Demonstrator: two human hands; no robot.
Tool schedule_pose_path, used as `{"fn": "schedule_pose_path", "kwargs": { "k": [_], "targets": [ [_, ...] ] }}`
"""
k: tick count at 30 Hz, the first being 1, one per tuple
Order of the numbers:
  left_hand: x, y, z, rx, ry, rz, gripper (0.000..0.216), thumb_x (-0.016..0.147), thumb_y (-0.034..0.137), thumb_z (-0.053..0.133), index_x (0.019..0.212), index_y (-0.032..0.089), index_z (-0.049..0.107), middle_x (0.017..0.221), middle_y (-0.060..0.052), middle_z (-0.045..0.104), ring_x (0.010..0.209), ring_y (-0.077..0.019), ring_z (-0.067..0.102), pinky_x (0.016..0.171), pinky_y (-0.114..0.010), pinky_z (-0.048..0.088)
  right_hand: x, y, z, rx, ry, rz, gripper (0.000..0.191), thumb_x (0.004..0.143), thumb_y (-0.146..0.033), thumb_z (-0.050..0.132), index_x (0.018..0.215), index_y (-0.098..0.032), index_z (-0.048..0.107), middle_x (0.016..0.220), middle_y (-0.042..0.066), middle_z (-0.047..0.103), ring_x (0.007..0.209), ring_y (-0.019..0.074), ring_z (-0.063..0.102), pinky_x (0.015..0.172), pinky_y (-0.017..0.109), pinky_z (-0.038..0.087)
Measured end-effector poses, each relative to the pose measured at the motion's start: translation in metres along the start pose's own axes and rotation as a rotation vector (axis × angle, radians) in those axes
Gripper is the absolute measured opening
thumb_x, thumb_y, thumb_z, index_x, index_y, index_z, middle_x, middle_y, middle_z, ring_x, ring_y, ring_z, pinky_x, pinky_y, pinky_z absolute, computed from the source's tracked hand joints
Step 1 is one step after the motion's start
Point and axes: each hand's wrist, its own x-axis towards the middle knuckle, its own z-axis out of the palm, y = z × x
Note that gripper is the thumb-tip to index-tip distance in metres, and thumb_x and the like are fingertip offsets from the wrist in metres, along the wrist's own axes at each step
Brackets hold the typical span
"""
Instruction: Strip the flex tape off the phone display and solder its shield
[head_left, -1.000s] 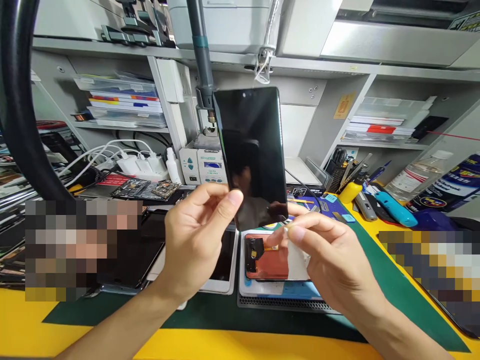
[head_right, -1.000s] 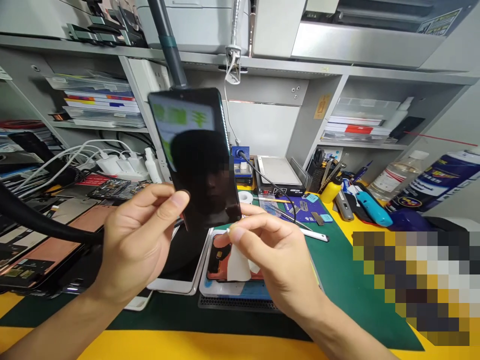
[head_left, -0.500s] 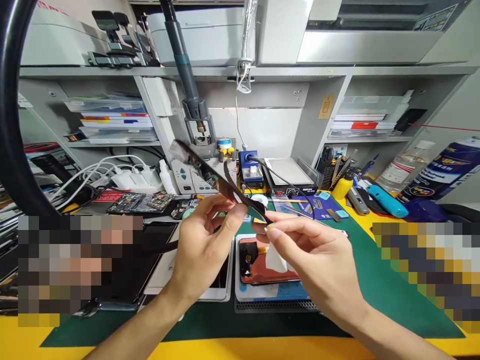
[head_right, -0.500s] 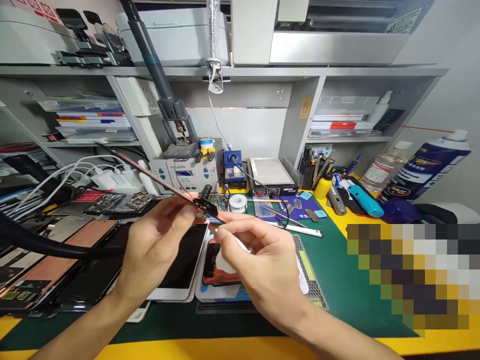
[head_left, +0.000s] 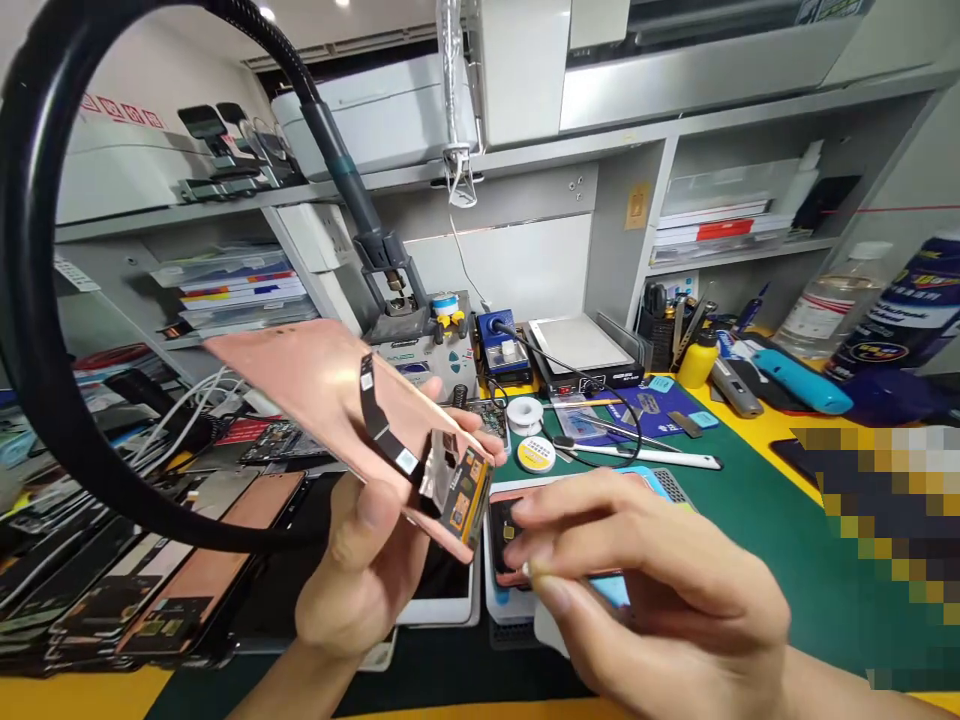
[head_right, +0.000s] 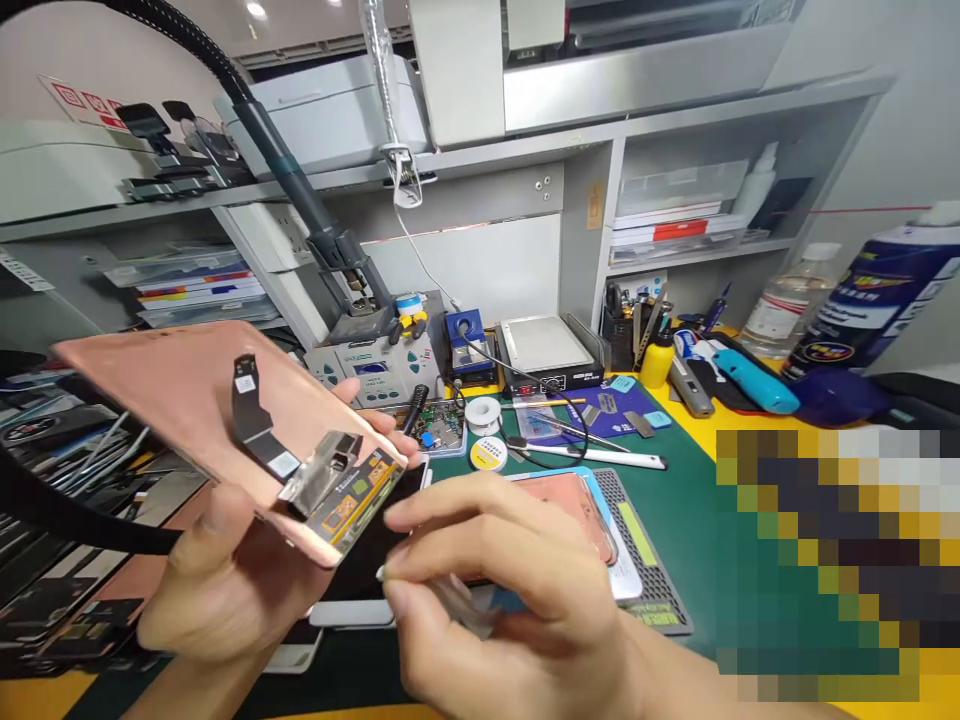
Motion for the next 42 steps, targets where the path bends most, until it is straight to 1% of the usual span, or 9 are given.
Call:
{"fn": "schedule_pose_path", "kwargs": {
  "k": [3, 8, 12, 17, 26, 31, 35, 38, 42],
  "targets": [
    [-0.004, 0.004, 0.006, -0.114, -0.043, -0.117, 0.048, 0.089, 0.054, 0.068, 0.126, 0.024, 0.072, 0.118, -0.015, 0.075, 0.105, -0.0377, 0.074, 0.094, -0.054, 0.061, -0.001, 0.002, -0.001, -0.022, 0.043, 0.060, 0.023, 0.082, 0.003, 0.068, 0.089, -0.017, 0.076, 0.080, 0.006, 0.074, 0.073, 0.0146, 0.073, 0.061, 0.022, 0.062],
    [-0.007, 0.002, 0.010, -0.168, -0.108, -0.187, 0.046, 0.092, 0.056, 0.063, 0.120, 0.022, 0.074, 0.114, -0.014, 0.076, 0.100, -0.0315, 0.074, 0.089, -0.046, 0.063, -0.002, 0.007, 0.001, -0.042, -0.077, 0.160, 0.015, 0.087, -0.003, 0.069, 0.088, -0.017, 0.075, 0.073, 0.001, 0.068, 0.064, 0.0108, 0.063, 0.058, 0.024, 0.052],
    [-0.008, -0.004, 0.011, -0.090, -0.012, -0.235, 0.048, 0.091, 0.063, 0.063, 0.112, 0.022, 0.077, 0.107, -0.010, 0.079, 0.099, -0.0268, 0.074, 0.092, -0.040, 0.062, -0.002, 0.007, 0.004, -0.063, -0.136, 0.173, 0.016, 0.088, -0.003, 0.066, 0.088, -0.015, 0.076, 0.070, 0.001, 0.068, 0.060, 0.0100, 0.058, 0.054, 0.023, 0.047],
    [-0.010, -0.014, 0.020, -0.024, 0.164, -0.269, 0.054, 0.091, 0.068, 0.056, 0.118, 0.025, 0.075, 0.105, -0.009, 0.081, 0.105, -0.0347, 0.075, 0.085, -0.048, 0.065, -0.001, 0.010, 0.006, -0.063, -0.160, 0.132, 0.019, 0.086, 0.001, 0.066, 0.090, -0.015, 0.076, 0.074, 0.003, 0.070, 0.065, 0.0108, 0.061, 0.060, 0.022, 0.053],
    [-0.012, -0.019, 0.020, -0.013, 0.227, -0.317, 0.050, 0.088, 0.065, 0.063, 0.108, 0.021, 0.077, 0.099, -0.010, 0.081, 0.111, -0.0371, 0.074, 0.086, -0.047, 0.065, -0.006, 0.016, 0.007, -0.080, -0.207, 0.149, 0.016, 0.090, -0.003, 0.065, 0.092, -0.015, 0.076, 0.079, 0.005, 0.070, 0.067, 0.0109, 0.063, 0.060, 0.022, 0.054],
    [-0.015, -0.015, 0.025, -0.056, 0.103, -0.349, 0.048, 0.094, 0.063, 0.055, 0.097, 0.023, 0.080, 0.100, -0.007, 0.081, 0.115, -0.0342, 0.072, 0.095, -0.048, 0.063, -0.005, 0.015, 0.009, -0.090, -0.217, 0.137, 0.016, 0.090, -0.003, 0.065, 0.093, -0.015, 0.076, 0.080, 0.004, 0.071, 0.067, 0.0106, 0.063, 0.061, 0.021, 0.055],
    [-0.015, -0.016, 0.027, 0.017, 0.128, -0.376, 0.054, 0.092, 0.068, 0.054, 0.099, 0.021, 0.080, 0.094, -0.009, 0.081, 0.116, -0.0364, 0.072, 0.097, -0.051, 0.062, -0.006, 0.016, 0.010, -0.121, -0.235, 0.115, 0.014, 0.091, -0.004, 0.065, 0.093, -0.014, 0.075, 0.081, 0.005, 0.072, 0.069, 0.0117, 0.065, 0.064, 0.023, 0.056],
    [-0.017, -0.021, 0.022, 0.106, 0.092, -0.308, 0.054, 0.088, 0.073, 0.057, 0.096, 0.025, 0.080, 0.092, -0.008, 0.080, 0.116, -0.0390, 0.071, 0.096, -0.053, 0.061, -0.008, 0.016, 0.009, -0.162, -0.227, 0.114, 0.013, 0.091, -0.005, 0.065, 0.091, -0.013, 0.075, 0.079, 0.006, 0.071, 0.067, 0.0117, 0.063, 0.061, 0.024, 0.054],
    [-0.021, -0.028, 0.016, 0.077, -0.003, -0.251, 0.053, 0.095, 0.068, 0.050, 0.101, 0.024, 0.079, 0.102, -0.009, 0.079, 0.119, -0.0373, 0.069, 0.099, -0.051, 0.060, -0.009, 0.016, 0.008, -0.163, -0.227, 0.103, 0.014, 0.091, -0.004, 0.065, 0.090, -0.015, 0.073, 0.077, 0.005, 0.069, 0.065, 0.0117, 0.061, 0.059, 0.024, 0.052]
  ]
}}
